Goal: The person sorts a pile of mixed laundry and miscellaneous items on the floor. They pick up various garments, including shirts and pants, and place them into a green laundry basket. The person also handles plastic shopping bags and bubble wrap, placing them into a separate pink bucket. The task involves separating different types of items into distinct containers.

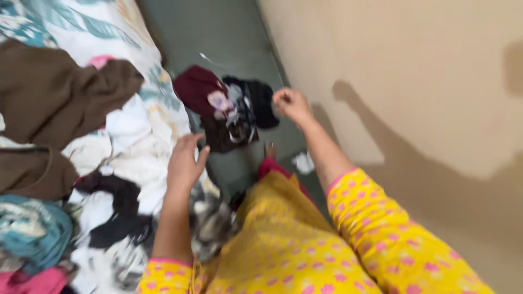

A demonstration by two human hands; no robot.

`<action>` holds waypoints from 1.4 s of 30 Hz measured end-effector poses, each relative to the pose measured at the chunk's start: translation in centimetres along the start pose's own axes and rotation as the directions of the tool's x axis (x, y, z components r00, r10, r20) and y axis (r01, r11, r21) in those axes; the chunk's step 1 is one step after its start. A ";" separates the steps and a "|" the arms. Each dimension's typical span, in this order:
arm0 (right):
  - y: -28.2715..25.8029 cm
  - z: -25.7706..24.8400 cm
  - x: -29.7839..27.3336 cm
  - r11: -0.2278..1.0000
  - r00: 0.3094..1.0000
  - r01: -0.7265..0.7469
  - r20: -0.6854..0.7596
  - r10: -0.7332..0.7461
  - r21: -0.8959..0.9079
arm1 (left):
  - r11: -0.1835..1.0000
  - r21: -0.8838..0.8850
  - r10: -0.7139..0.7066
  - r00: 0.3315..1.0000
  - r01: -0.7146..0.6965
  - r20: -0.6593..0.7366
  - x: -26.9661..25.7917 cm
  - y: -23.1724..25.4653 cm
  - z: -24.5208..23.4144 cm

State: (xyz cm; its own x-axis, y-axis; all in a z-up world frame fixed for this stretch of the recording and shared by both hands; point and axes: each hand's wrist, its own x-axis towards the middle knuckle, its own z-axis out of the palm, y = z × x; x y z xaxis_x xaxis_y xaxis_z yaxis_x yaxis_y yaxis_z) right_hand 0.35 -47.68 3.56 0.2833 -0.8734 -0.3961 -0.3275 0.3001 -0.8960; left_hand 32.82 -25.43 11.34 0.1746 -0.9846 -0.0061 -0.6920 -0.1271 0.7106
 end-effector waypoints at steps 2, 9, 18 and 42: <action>2.0 -1.2 4.5 0.995 1.000 -0.008 0.006 0.008 -0.097 | 0.995 0.001 -0.101 0.994 0.101 -0.031 2.1 -0.5 2.6; 10.3 -1.6 12.9 0.942 0.977 0.114 0.207 -0.049 -0.315 | 0.932 0.072 -0.360 0.931 0.356 0.055 5.9 -0.4 13.7; 24.3 8.6 20.9 0.820 0.921 0.172 0.385 0.063 -0.546 | 0.831 -0.040 -0.552 0.831 0.555 0.061 11.6 -8.9 22.6; 7.4 12.0 23.4 0.950 0.929 0.296 0.200 -0.310 0.098 | 0.733 -0.306 -0.640 0.768 0.608 -0.007 12.0 -17.5 30.1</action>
State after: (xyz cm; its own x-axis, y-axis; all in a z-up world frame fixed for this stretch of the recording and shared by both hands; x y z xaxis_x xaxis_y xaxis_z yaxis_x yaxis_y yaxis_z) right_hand 15.41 -61.31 -14.74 0.5448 -0.8284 -0.1303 -0.1392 0.0639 -0.9882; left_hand 25.92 -38.61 -22.33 0.5818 -0.6743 -0.4548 -0.1866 -0.6550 0.7322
